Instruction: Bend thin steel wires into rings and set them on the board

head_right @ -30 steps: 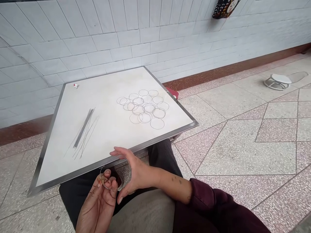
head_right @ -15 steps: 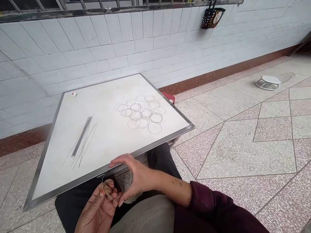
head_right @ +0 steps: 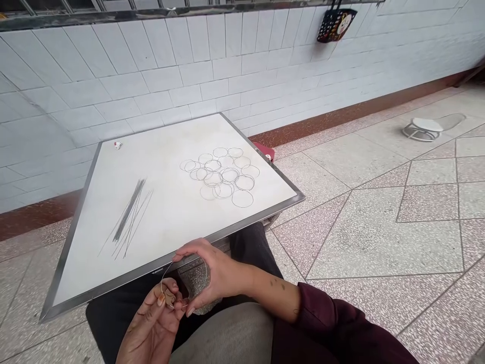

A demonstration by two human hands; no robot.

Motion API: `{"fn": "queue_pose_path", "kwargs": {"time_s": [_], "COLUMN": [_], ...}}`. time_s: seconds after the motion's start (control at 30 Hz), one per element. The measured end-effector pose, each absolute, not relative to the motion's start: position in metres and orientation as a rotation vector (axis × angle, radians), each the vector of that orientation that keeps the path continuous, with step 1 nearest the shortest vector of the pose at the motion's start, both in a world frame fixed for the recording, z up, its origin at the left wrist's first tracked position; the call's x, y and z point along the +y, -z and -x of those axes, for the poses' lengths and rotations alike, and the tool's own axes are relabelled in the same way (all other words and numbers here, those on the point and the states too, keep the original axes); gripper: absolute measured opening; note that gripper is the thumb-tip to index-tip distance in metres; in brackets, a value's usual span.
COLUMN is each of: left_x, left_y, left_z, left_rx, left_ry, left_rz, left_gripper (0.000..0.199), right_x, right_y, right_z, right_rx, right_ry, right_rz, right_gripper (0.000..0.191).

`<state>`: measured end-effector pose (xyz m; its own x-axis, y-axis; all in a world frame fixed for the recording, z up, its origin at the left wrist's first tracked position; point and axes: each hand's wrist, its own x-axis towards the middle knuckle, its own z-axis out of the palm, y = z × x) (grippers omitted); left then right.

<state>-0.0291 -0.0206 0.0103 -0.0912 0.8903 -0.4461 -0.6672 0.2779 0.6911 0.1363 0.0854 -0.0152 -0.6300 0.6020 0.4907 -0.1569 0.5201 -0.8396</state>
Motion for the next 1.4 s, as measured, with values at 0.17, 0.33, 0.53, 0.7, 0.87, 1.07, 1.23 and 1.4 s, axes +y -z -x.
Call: {"fn": "queue_pose_path", "kwargs": {"time_s": [0.17, 0.33, 0.53, 0.7, 0.87, 1.07, 1.23, 1.4], "left_x": [-0.022, -0.022, -0.024, -0.026, -0.026, -0.023, -0.021, -0.019], "left_y": [-0.012, -0.011, -0.011, -0.009, -0.006, -0.006, -0.006, -0.007], "left_z": [0.027, 0.026, 0.025, 0.021, 0.021, 0.018, 0.017, 0.017], "left_rx": [1.031, 1.029, 1.01, 0.982, 0.963, 0.942, 0.966, 0.996], "left_ry": [-1.334, -1.353, -1.398, -1.384, -1.384, -1.385, -1.367, -1.365], "left_rz": [-0.346, -0.323, -0.226, -0.264, -0.261, -0.212, -0.225, -0.276], "left_gripper": [0.011, 0.008, 0.011, 0.009, 0.011, 0.01, 0.009, 0.009], "right_x": [0.085, 0.084, 0.079, 0.076, 0.076, 0.079, 0.08, 0.079], "right_y": [0.016, 0.016, 0.014, 0.015, 0.016, 0.011, 0.009, 0.013], "right_z": [-0.138, -0.139, -0.14, -0.137, -0.137, -0.137, -0.137, -0.137], "right_rx": [-1.955, -1.963, -1.965, -1.929, -1.926, -1.962, -1.957, -1.932], "right_ry": [-1.224, -1.242, -1.273, -1.307, -1.272, -1.181, -1.159, -1.179], "right_rz": [0.384, 0.417, 0.43, 0.517, 0.538, 0.529, 0.548, 0.571], "right_gripper": [0.097, 0.096, 0.111, 0.125, 0.131, 0.11, 0.102, 0.097]}}
